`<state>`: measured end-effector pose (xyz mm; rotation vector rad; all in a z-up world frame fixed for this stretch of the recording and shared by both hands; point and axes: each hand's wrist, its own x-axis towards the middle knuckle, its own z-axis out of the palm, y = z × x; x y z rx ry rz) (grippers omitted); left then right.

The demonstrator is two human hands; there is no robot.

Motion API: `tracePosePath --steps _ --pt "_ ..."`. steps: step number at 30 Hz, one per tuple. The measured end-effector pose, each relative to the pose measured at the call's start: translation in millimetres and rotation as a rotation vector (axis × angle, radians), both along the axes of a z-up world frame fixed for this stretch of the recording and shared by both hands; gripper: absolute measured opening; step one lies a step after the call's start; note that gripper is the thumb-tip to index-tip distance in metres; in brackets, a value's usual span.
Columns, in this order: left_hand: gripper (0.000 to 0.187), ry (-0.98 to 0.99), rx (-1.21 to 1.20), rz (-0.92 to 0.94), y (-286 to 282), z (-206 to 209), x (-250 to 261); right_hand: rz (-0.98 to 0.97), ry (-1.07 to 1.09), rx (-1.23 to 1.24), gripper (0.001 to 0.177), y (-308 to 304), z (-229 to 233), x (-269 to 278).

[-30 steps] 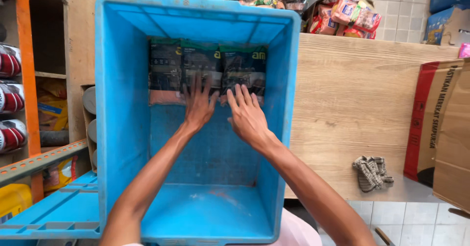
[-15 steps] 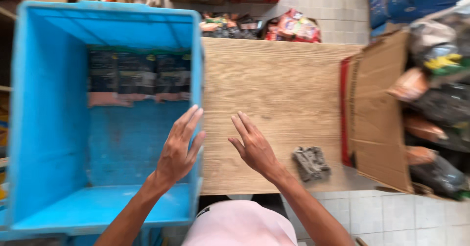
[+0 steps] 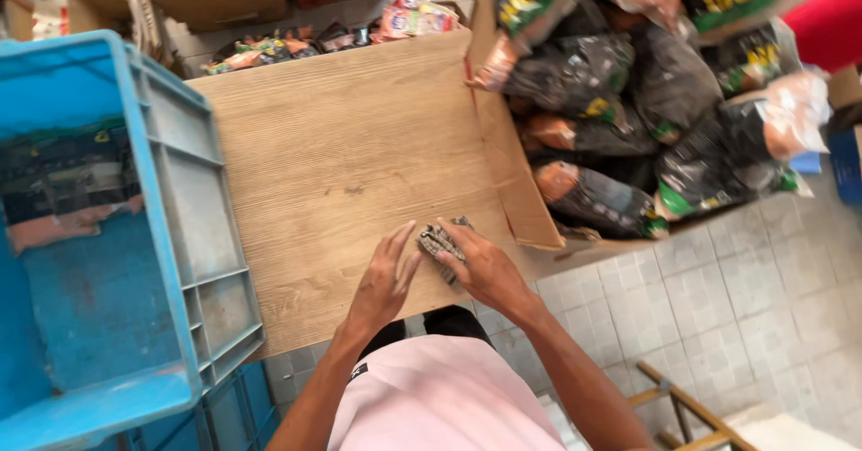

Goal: The person wipes the surface of small packaged items with a cloth on a wooden table, then places them into a blue crate. The person repeats this process for multiple packages, stacking them neatly inside the crate.

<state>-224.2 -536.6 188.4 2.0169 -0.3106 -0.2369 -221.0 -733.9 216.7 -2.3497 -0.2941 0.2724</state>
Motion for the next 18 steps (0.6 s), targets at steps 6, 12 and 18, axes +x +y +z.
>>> tracePosePath --steps 6,12,18 --pt "0.046 -0.110 0.024 -0.203 -25.8 22.3 -2.4 -0.209 -0.105 0.113 0.045 -27.2 43.1 -42.4" --pt "0.049 -0.239 0.048 -0.351 -54.7 36.7 8.7 -0.477 -0.172 0.210 0.043 -61.5 80.0 -75.0" --pt "0.051 -0.492 0.045 -0.430 -118.4 78.5 23.1 -0.667 -0.300 0.195 0.037 -129.6 92.0 -70.9"
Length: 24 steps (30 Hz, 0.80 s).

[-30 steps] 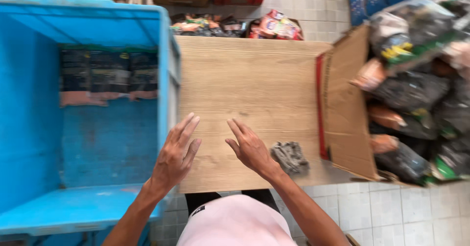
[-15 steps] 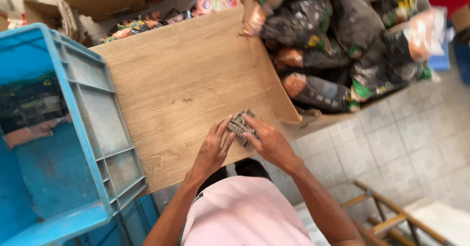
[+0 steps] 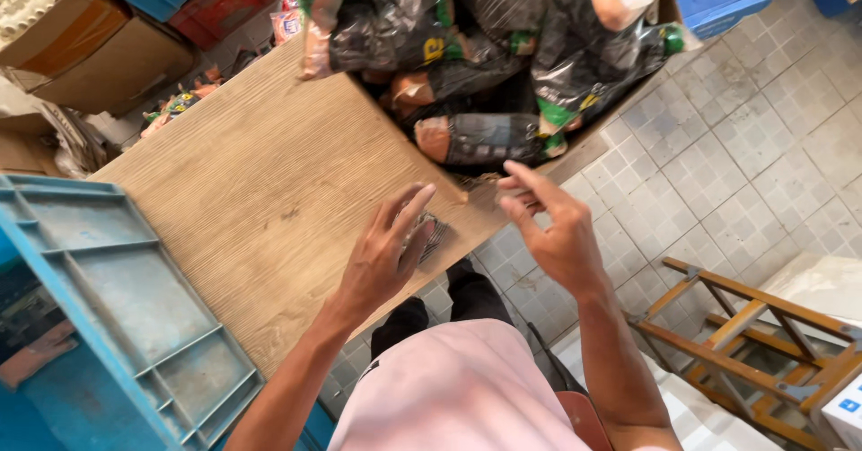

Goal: The person wipes the surface of small packaged items with a cloth on a wooden table, then places them into a blue crate. The person repeats this process for multiple packages, stacking them neatly inside the crate.

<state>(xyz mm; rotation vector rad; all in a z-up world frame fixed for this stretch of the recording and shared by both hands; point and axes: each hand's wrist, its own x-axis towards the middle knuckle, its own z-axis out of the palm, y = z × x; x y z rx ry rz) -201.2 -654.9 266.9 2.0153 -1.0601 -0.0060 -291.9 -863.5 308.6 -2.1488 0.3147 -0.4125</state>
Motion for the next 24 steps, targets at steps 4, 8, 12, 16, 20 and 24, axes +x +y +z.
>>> tracePosePath --steps 4,8,12,16,20,24 --pt "0.054 -0.101 -0.055 -0.004 -73.7 19.0 25.9 -0.143 -0.071 -0.123 0.019 -64.2 -10.1 12.8" --pt "0.057 -0.199 -0.136 0.031 -156.6 26.9 52.0 -0.280 -0.238 -0.207 0.042 -117.4 -14.9 37.7" --pt "0.080 -0.191 -0.211 0.140 -225.3 34.1 70.5 -0.214 -0.274 -0.188 0.068 -132.2 -20.6 65.5" --pt "0.091 -0.234 -0.145 0.218 -263.4 48.2 77.8 -0.264 -0.226 -0.119 0.079 -129.5 -39.7 83.5" --pt "0.088 -0.202 -0.132 0.272 -282.0 33.7 79.8 -0.330 -0.244 -0.139 0.085 -129.1 -62.0 85.6" --pt "0.086 -0.150 -0.128 0.336 -289.2 22.1 80.1 -0.368 -0.224 -0.057 0.091 -125.1 -71.3 85.3"
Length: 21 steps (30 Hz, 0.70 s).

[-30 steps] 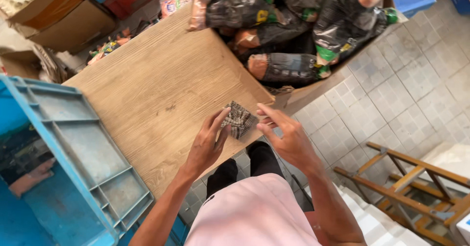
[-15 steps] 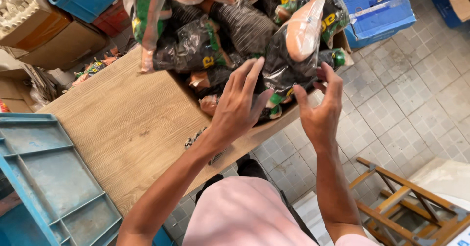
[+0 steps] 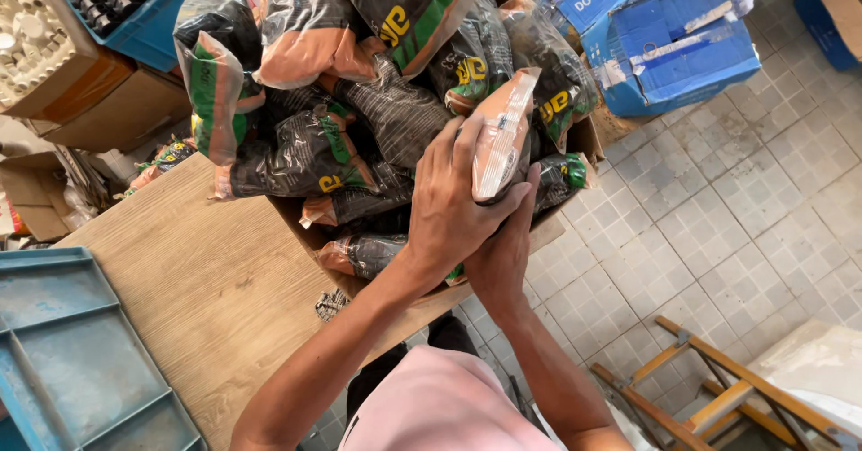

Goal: The person wipes the surface of small packaged items with a cloth on a wooden table, then places them into a blue crate. The person repeats this process for multiple packages, stacking them neatly inside the crate.

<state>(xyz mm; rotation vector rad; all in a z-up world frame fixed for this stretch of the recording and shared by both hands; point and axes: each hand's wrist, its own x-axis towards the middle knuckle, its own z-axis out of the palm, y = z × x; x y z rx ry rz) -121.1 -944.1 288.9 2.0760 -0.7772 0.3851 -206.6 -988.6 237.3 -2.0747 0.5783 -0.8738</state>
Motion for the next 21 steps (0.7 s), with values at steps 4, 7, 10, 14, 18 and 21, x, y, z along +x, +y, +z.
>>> tracePosePath --steps 4,7,10,14,18,21 --pt "0.075 0.008 -0.043 0.028 -2.7 10.3 -5.7 -0.032 0.093 -0.214 0.087 6.1 -13.5 3.5" --pt "0.051 0.075 -0.200 -0.001 2.5 21.8 -10.3 -0.026 0.110 -0.299 0.080 11.1 -16.4 5.7" --pt "0.056 0.199 -0.199 0.057 10.4 10.0 -10.5 -0.026 0.073 -0.389 0.076 17.1 -1.3 10.3" --pt "0.048 0.251 -0.327 0.093 21.0 23.0 -12.8 0.100 -0.126 -0.114 0.080 19.0 23.7 8.6" --pt "0.045 0.290 -0.520 0.080 36.6 49.0 -9.3 0.260 -0.262 -0.184 0.080 13.0 35.7 6.5" --pt "0.030 0.288 -0.634 0.164 57.2 52.3 -1.5 0.322 -0.221 -0.184 0.075 10.6 57.7 -8.1"
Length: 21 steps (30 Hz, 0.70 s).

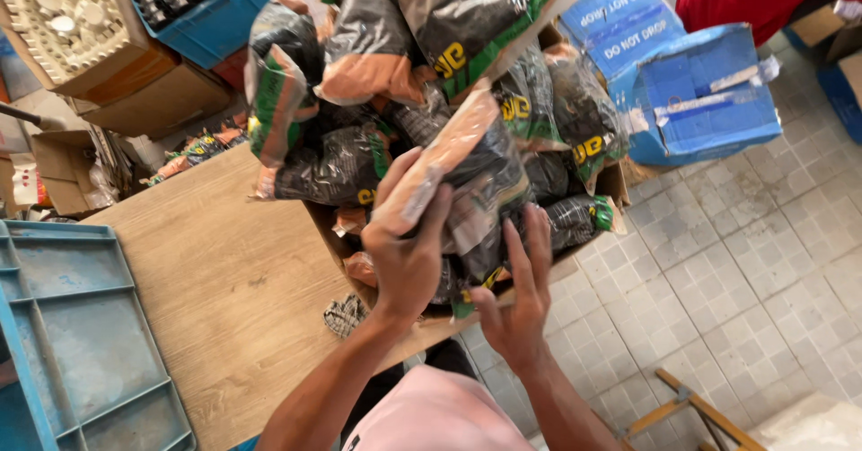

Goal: The person wipes the surface of small packaged items with a cloth on a wooden table, then places them into a blue crate. The person repeats this process for multiple packages, stacking them neatly inside the crate.

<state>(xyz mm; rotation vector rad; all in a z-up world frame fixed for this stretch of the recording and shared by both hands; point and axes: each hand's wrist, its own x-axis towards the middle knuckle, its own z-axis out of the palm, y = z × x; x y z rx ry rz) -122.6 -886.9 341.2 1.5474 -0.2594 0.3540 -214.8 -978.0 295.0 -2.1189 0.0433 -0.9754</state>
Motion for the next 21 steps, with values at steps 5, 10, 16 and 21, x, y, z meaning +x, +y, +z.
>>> tracePosePath --steps 5,10,16,21 --pt "0.027 0.332 -0.198 0.029 45.1 37.1 -8.2 0.007 0.274 0.472 0.078 14.0 11.5 -16.2" --pt "0.004 0.562 -0.601 0.172 98.8 10.6 -24.7 0.254 0.301 1.255 0.096 42.0 -5.3 -18.0" --pt "0.032 0.408 -0.435 0.194 190.5 -32.2 -35.1 0.167 0.551 1.445 0.055 117.5 -48.1 -19.0" --pt "0.041 0.595 -0.586 0.331 265.2 -78.3 -29.1 0.220 0.540 1.256 0.035 200.5 -85.7 -11.7"
